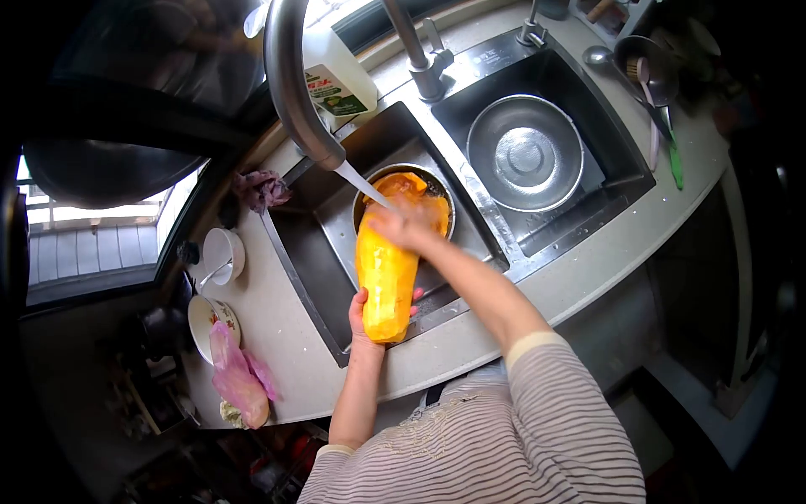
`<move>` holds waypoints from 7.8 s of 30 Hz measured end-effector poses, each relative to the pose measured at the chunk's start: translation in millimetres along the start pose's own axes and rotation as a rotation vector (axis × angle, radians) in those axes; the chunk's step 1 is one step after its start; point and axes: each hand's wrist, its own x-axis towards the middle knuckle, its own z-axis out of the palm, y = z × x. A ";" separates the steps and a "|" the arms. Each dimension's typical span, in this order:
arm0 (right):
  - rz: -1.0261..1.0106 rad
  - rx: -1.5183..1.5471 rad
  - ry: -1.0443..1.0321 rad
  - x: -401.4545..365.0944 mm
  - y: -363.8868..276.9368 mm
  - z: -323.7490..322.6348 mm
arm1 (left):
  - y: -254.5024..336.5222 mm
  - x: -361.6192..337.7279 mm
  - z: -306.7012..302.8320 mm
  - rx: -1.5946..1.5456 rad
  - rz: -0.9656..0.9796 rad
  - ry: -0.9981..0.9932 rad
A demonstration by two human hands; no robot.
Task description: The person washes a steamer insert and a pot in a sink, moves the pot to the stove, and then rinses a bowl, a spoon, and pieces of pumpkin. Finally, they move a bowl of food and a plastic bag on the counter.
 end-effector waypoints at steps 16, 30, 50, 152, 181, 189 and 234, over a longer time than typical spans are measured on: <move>0.385 0.990 -0.104 -77.7 -69.5 -51.1 | 9.1 -9.8 91.3 1.072 0.132 0.378; 0.592 1.102 0.354 -17.1 46.5 -21.1 | 23.8 85.3 -39.0 2.142 0.566 0.289; 0.566 0.413 0.257 -12.5 44.4 -10.1 | 33.9 146.6 -64.5 0.752 0.532 0.617; 0.470 0.449 0.136 -16.2 86.1 -6.4 | 30.4 122.5 -89.6 0.609 0.688 0.624; 0.354 -0.170 0.535 145.1 55.2 -261.7 | 14.8 64.2 -62.6 0.877 0.263 0.825; -0.126 0.118 0.541 7.4 16.7 -119.0 | 27.1 10.3 5.9 0.768 0.256 0.810; 0.147 0.425 0.155 -29.2 0.3 -72.2 | 13.0 50.0 26.1 1.115 0.763 0.692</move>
